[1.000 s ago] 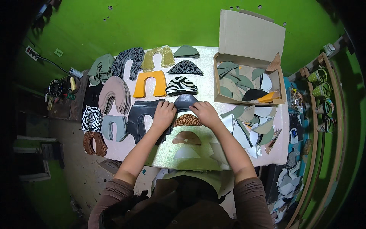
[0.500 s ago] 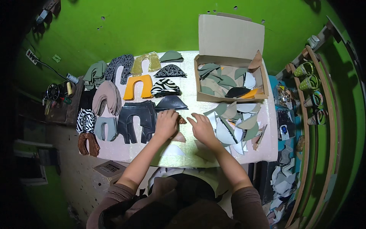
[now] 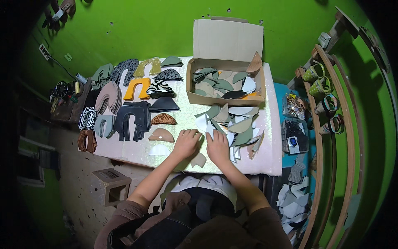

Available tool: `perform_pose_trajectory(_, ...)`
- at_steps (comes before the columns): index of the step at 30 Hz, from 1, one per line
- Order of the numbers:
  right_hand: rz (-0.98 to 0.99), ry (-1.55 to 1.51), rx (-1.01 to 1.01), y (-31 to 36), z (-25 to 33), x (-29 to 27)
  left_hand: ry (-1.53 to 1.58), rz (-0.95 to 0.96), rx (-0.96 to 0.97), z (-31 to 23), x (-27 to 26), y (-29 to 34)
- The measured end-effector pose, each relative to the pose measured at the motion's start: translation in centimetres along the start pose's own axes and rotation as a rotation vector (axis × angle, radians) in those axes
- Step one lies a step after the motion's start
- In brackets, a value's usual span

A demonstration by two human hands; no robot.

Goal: Sort and arrange various leather and material components for shoe manufacturing on a table.

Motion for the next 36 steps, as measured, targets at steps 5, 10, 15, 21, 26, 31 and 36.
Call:
perform_pose_trajectory(5,0.038,-0.132,0.005,0.5,-1.7,0.5,-0.046,-0.025,-0.086,-1.5,0.8,0.2)
perform_pose_trajectory(10,0.034,-0.333,0.071,-0.8,-2.4,-0.8,-0.052,-0.082,-0.249,-1.8,0.1,0.8)
perform_pose_trajectory(15,0.12,-0.728,0.135,-2.3,-3.4,-2.3,-0.098,-0.205,-0.223,-2.4,-2.1,0.6)
perform_pose_trajectory(21,0.289,-0.999,0.195,-3.5,-4.3,0.1,0.114,-0.153,-0.211,-1.3,-2.3,1.4)
perform_pose_trajectory(26,0.031,-0.747,0.059,-4.5,-4.1,-2.1,0.498,-0.229,-0.378,2.2,-1.9,2.2)
perform_pose_trajectory(31,0.046,-0.432,-0.106,-4.5,-1.5,-2.4,0.95,-0.271,-0.647,7.9,-1.7,3.3)
perform_pose_trajectory(36,0.183,-0.617,0.003,-6.3,0.4,0.9,1.085,-0.211,-0.775,12.0,-2.7,3.6)
Point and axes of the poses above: each hand's wrist, its own y-axis away from the middle knuckle, its own x-axis out of the palm, z = x × y, the point moved 6 cm from there along -y, towards the middle knuckle, and after that the axes turned 11 degrees about y, right-handed, at the moved point
